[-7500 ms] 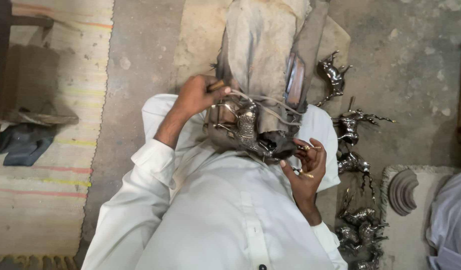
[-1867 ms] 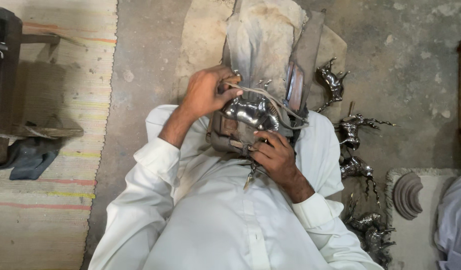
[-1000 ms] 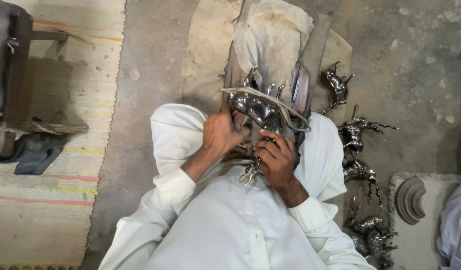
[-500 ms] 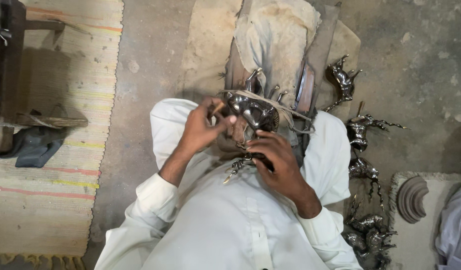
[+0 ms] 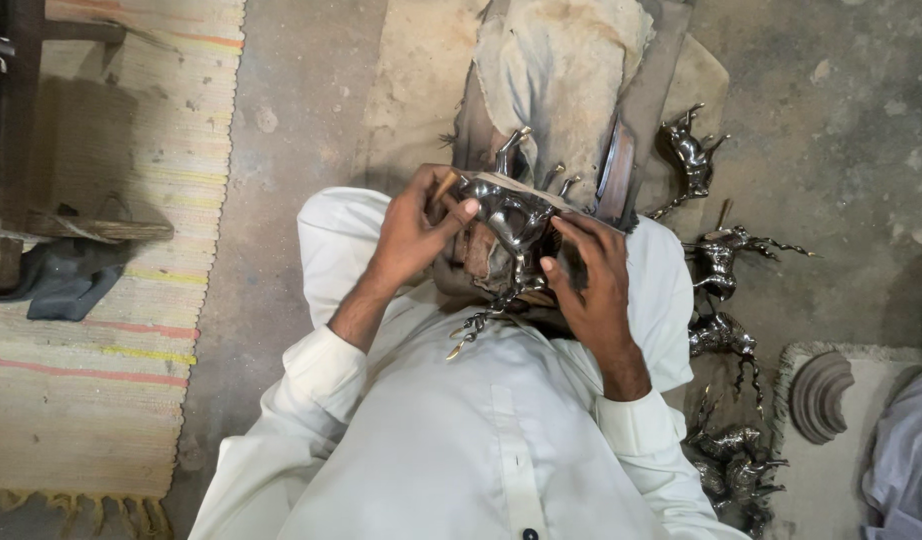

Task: The person sits on the floor with a silver metal horse figurine held against a leather sandbag cushion on their lap. They hold a small punch against the figurine's surface and strike it with a wooden mallet, repositioning the punch repeatedly to work the metal, then turn the figurine over and continue hammering other areas.

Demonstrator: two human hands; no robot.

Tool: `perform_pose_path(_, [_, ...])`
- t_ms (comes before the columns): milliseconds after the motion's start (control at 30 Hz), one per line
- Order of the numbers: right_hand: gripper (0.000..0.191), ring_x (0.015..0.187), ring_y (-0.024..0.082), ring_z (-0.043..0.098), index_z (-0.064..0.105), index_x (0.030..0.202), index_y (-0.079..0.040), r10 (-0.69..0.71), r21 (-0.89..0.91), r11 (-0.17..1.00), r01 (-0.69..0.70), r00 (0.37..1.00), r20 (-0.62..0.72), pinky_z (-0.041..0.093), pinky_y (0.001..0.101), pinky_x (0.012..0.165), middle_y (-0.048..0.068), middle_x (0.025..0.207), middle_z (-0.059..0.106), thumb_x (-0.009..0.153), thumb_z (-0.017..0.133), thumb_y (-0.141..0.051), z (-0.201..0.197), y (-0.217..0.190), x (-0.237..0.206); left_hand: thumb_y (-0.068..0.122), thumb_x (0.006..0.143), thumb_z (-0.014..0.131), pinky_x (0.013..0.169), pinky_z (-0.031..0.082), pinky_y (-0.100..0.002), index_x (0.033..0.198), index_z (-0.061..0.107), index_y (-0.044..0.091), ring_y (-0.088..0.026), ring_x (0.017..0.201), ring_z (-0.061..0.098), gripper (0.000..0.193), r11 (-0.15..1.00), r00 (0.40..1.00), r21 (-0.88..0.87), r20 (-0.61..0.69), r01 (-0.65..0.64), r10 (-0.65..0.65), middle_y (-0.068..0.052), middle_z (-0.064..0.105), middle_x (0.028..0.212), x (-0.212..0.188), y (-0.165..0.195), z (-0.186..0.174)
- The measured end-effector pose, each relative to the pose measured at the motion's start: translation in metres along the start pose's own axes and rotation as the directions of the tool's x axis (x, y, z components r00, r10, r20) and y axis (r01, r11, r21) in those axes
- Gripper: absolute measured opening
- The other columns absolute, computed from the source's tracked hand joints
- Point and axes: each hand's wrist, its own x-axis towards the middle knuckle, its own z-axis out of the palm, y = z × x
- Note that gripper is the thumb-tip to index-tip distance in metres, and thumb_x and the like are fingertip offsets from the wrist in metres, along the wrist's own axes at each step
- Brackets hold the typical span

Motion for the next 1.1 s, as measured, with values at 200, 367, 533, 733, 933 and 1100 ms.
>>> perform_pose_path(200, [0.028, 0.129, 0.025, 0.059, 0.066, 0.129, -0.003, 0.115, 0.173, 0.98, -0.093, 0.986, -0.119, 0.045, 0.041, 0.116, 0.013, 0.13, 0.064, 0.103, 0.069, -0.014, -0.024, 0.037, -0.024, 0.014, 0.11, 0.05, 0.085, 0.055, -0.029, 0.133, 0.056, 0.001, -0.015, 0.098, 0.068, 0.027, 0.946, 0.967, -0.199, -0.063, -0.255, 0.247, -0.006, 0.059, 0.107, -0.007, -0.017, -0.015])
perform_pose_path(367, [0.019, 0.107, 0.018, 0.07, 0.065, 0.122, -0.004, 0.549, 0.473, 0.797, -0.376, 0.778, -0.306, 0.058, 0.0325, 0.099, 0.009, 0.114, 0.071, 0.103, 0.068, -0.007, -0.051, 0.088, -0.064, 0.005, 0.107, 0.057, 0.085, 0.058, -0.032, 0.116, 0.052, 0.0, -0.022, 0.102, 0.069, 0.011, 0.897, 0.976, -0.386, -0.063, -0.215, 0.207, -0.011, 0.069, 0.104, -0.011, -0.015, -0.035])
perform_pose_path(533, [0.016, 0.094, 0.019, 0.069, 0.068, 0.118, -0.002, 0.788, 0.343, 0.61, -0.714, 0.501, -0.359, 0.061, 0.0341, 0.085, 0.011, 0.106, 0.072, 0.102, 0.066, -0.005, -0.056, 0.115, -0.115, -0.002, 0.092, 0.073, 0.076, 0.066, -0.029, 0.134, 0.046, 0.006, -0.02, 0.094, 0.078, 0.051, 0.787, 0.996, -0.611, 0.016, 0.08, -0.088, -0.005, 0.066, 0.092, -0.007, -0.003, -0.037])
perform_pose_path(733, [0.055, 0.105, 0.027, 0.061, 0.057, 0.131, -0.002, 0.903, 0.275, 0.43, -0.86, 0.404, -0.148, 0.052, 0.0379, 0.09, 0.016, 0.119, 0.065, 0.081, 0.079, -0.01, -0.028, 0.093, -0.162, -0.003, 0.094, 0.072, 0.074, 0.067, -0.026, 0.131, 0.052, -0.002, -0.018, 0.089, 0.078, 0.043, 0.798, 0.986, -0.597, 0.165, 0.087, 0.017, -0.007, 0.072, 0.095, 0.002, 0.004, -0.02])
perform_pose_path(933, [0.056, 0.126, 0.03, 0.063, 0.057, 0.141, 0.004, 0.871, 0.184, 0.482, -0.856, 0.491, 0.004, 0.048, 0.0406, 0.104, 0.019, 0.139, 0.066, 0.09, 0.074, -0.012, -0.023, 0.08, -0.166, -0.001, 0.09, 0.077, 0.069, 0.065, -0.025, 0.117, 0.064, -0.003, -0.015, 0.084, 0.075, 0.03, 0.906, 0.941, -0.422, 0.289, -0.04, 0.176, -0.009, 0.072, 0.093, 0.031, 0.028, 0.006])
perform_pose_path(1100, [0.052, 0.119, 0.027, 0.061, 0.049, 0.146, 0.001, 0.963, 0.313, 0.263, -0.912, 0.268, -0.029, 0.05, 0.0414, 0.097, 0.015, 0.137, 0.061, 0.1, 0.065, -0.018, -0.046, 0.093, -0.166, 0.004, 0.092, 0.077, 0.07, 0.063, -0.029, 0.115, 0.064, -0.001, -0.014, 0.082, 0.078, 0.027, 0.937, 0.863, -0.248, 0.384, -0.246, 0.328, -0.01, 0.079, 0.093, 0.052, 0.056, 0.027])
